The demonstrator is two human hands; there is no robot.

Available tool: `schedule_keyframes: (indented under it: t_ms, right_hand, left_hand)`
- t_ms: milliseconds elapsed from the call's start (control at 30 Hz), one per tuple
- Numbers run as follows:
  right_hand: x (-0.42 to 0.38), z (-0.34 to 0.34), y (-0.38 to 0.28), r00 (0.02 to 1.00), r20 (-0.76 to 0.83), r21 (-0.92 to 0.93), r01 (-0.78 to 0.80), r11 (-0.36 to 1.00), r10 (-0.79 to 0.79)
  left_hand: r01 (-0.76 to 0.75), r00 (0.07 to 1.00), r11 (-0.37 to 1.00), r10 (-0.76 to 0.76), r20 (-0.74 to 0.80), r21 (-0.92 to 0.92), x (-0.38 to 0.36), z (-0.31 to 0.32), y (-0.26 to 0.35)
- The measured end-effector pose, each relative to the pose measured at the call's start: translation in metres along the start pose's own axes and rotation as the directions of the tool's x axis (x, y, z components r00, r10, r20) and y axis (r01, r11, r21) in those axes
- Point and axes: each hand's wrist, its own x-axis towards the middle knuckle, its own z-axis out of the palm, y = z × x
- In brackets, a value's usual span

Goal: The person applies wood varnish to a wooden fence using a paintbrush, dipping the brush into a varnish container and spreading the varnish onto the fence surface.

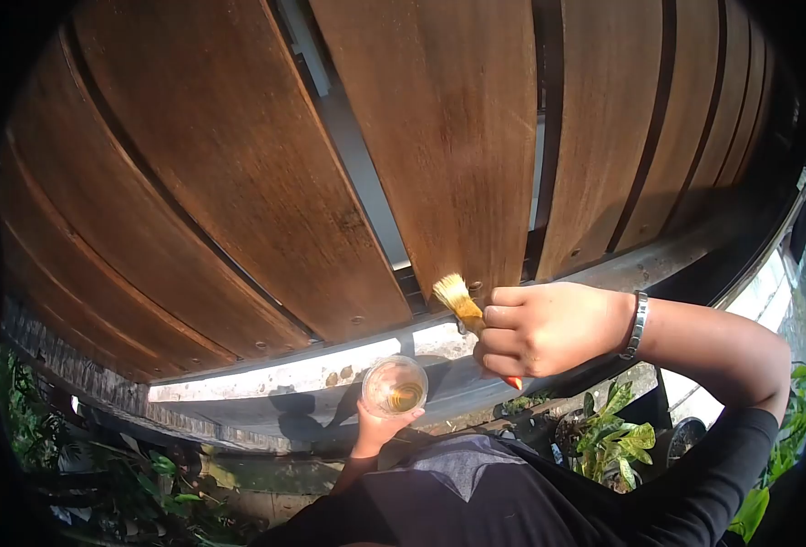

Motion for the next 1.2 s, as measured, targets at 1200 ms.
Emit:
schedule_keyframes:
  t_ms: [1200]
  right_hand:
    - [-0.069, -0.121, 0.049, 0.846, -0.305, -0.169, -0.499, 0.85, 0.436]
  left_hand:
    - [0.024, 0.996, 0.998, -0.02, 0.082, -0.051, 0.004, -0.01, -0.014]
